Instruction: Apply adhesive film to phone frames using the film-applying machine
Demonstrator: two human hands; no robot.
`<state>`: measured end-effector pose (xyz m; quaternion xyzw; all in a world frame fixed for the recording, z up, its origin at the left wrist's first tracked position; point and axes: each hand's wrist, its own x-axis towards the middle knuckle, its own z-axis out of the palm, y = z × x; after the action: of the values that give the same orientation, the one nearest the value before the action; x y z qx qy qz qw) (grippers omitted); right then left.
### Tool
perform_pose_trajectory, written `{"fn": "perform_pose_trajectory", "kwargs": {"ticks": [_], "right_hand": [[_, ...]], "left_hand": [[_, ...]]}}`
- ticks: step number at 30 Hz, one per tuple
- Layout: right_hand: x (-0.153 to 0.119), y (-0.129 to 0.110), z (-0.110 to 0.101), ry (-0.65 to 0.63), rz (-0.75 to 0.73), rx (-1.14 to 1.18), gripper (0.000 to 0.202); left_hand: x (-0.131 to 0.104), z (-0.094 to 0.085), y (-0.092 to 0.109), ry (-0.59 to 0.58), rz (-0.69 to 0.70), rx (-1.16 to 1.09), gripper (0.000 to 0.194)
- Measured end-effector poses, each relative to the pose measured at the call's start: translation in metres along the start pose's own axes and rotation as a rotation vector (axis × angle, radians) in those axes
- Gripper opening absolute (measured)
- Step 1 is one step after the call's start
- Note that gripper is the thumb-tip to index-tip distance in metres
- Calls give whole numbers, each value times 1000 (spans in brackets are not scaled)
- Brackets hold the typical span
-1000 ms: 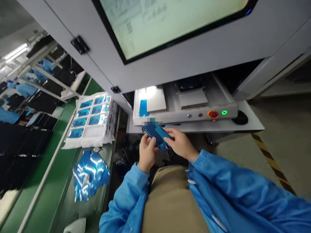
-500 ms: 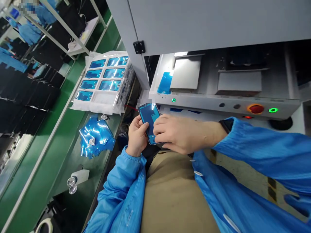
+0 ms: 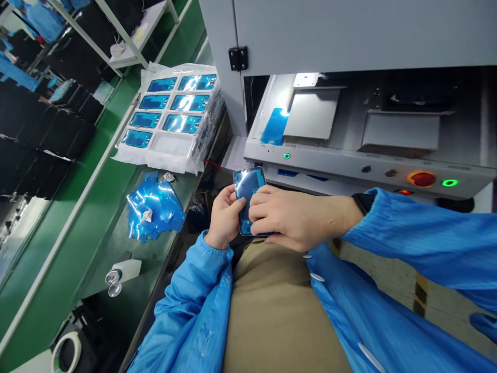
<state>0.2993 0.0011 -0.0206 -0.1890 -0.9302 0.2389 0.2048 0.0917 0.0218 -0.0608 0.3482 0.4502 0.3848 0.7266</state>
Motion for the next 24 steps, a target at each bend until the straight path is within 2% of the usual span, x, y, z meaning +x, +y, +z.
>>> {"fn": "perform_pose_trajectory", "kwargs": {"ticks": [6, 13, 19, 24], "right_hand": [[-2, 0, 7, -16, 7, -8, 10], [-1, -1, 8, -15, 4, -42, 22], [-5, 3, 11, 21, 25, -106, 16], [-6, 3, 18, 27, 54, -182, 19]], "left_hand": [[1, 2, -2, -22, 19, 20, 45], [-4, 2, -1, -68, 41, 63, 45], [-7, 0, 0, -90, 83, 84, 44], [-7, 0, -2, -96, 92, 133, 47]]}}
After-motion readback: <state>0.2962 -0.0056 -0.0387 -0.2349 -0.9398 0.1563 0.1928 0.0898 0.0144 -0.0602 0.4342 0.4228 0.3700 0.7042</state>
